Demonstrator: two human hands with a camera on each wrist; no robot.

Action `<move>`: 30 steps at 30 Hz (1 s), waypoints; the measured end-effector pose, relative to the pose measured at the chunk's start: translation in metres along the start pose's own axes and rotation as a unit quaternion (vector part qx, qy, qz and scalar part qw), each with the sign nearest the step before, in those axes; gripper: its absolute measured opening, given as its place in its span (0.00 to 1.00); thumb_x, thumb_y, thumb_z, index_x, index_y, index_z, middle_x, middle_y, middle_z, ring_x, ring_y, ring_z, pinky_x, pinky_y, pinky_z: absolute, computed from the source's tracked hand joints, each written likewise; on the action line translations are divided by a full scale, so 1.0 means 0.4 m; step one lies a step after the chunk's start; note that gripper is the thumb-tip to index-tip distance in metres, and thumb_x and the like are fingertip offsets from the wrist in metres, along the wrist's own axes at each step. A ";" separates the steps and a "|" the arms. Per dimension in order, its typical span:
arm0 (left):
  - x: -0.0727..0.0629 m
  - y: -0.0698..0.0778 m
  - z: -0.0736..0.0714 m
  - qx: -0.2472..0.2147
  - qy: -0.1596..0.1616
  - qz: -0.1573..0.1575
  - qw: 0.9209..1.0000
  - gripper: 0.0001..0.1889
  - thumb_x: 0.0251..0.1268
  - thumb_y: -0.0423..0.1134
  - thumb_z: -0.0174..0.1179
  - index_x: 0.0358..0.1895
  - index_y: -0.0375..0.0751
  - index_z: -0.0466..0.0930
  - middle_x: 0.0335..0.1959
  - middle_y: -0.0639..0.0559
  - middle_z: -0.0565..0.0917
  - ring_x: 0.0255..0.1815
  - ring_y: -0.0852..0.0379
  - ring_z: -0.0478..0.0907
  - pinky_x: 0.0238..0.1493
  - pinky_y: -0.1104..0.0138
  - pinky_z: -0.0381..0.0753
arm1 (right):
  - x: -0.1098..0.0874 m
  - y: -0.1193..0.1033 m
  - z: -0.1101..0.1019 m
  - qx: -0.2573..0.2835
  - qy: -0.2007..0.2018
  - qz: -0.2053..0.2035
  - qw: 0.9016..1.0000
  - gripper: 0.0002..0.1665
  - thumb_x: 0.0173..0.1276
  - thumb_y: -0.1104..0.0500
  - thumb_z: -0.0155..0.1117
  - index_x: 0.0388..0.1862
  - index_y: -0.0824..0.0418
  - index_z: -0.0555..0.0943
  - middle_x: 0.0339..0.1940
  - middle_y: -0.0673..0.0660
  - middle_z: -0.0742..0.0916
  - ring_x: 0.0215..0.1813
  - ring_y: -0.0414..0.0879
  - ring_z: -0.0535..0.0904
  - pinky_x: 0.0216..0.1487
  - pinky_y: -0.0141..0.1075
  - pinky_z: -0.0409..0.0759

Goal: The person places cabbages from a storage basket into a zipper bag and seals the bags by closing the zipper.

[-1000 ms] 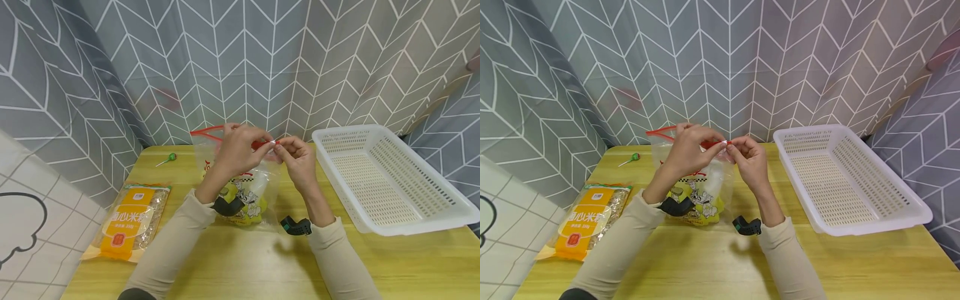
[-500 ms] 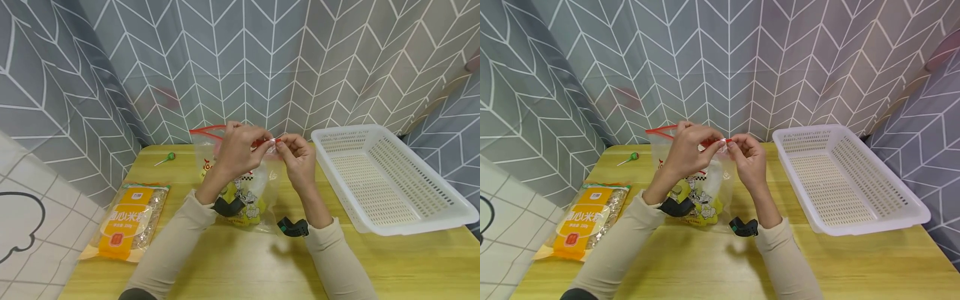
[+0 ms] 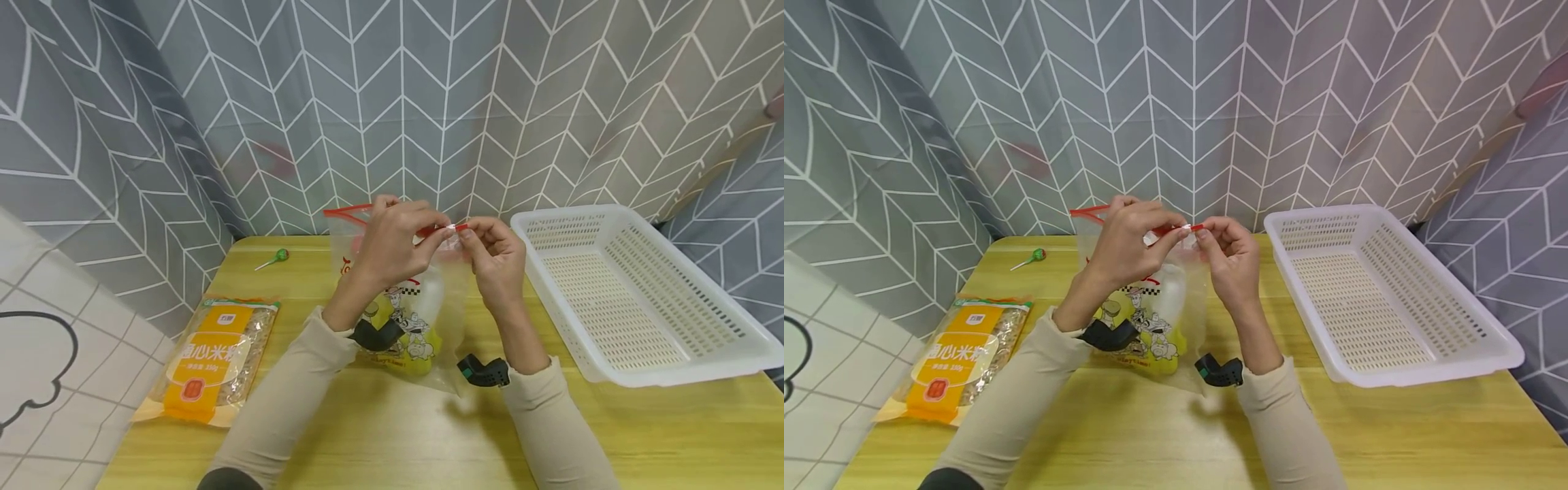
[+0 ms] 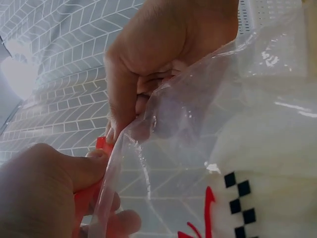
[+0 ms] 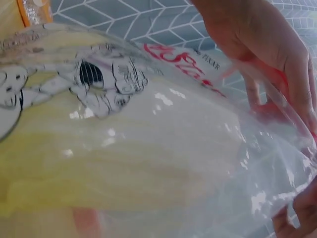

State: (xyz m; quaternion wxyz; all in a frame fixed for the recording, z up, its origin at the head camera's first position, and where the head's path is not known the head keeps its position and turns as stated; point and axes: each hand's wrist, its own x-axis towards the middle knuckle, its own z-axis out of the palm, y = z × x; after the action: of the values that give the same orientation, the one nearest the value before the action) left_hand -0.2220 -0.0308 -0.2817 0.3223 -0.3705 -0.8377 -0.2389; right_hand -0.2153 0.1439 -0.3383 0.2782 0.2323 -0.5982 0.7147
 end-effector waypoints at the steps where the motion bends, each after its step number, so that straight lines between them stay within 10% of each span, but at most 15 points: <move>1: 0.000 0.001 0.000 -0.002 -0.002 -0.003 1.000 0.07 0.70 0.44 0.66 0.40 0.48 0.91 0.31 0.58 0.88 0.30 0.63 0.81 0.54 0.53 0.67 | 0.001 0.000 -0.004 -0.003 -0.007 0.003 1.000 0.03 0.71 0.72 0.61 0.36 0.73 0.80 0.21 0.45 0.82 0.18 0.37 0.68 0.17 0.27 0.64; 19: 0.012 0.022 0.007 0.002 -0.047 -0.035 0.998 0.09 0.70 0.49 0.66 0.40 0.49 0.89 0.32 0.59 0.88 0.34 0.61 0.80 0.50 0.55 0.66 | 0.005 -0.005 -0.024 0.005 -0.028 -0.015 0.999 0.07 0.71 0.69 0.64 0.40 0.75 0.84 0.26 0.45 0.88 0.20 0.38 0.74 0.24 0.28 0.73; 30: 0.002 0.016 0.015 -0.004 -0.004 -0.002 1.000 0.08 0.68 0.47 0.67 0.36 0.49 0.92 0.28 0.58 0.87 0.30 0.60 0.79 0.49 0.55 0.67 | 0.009 -0.011 -0.032 0.008 -0.036 -0.018 0.999 0.08 0.70 0.70 0.64 0.39 0.79 0.84 0.31 0.45 0.90 0.23 0.38 0.74 0.26 0.28 0.73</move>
State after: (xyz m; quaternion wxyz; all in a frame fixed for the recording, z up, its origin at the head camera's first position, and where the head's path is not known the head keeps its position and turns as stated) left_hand -0.2197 -0.0227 -0.2843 0.3175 -0.3707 -0.8388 -0.2414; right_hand -0.2152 0.1576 -0.3350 0.2673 0.2706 -0.5982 0.7053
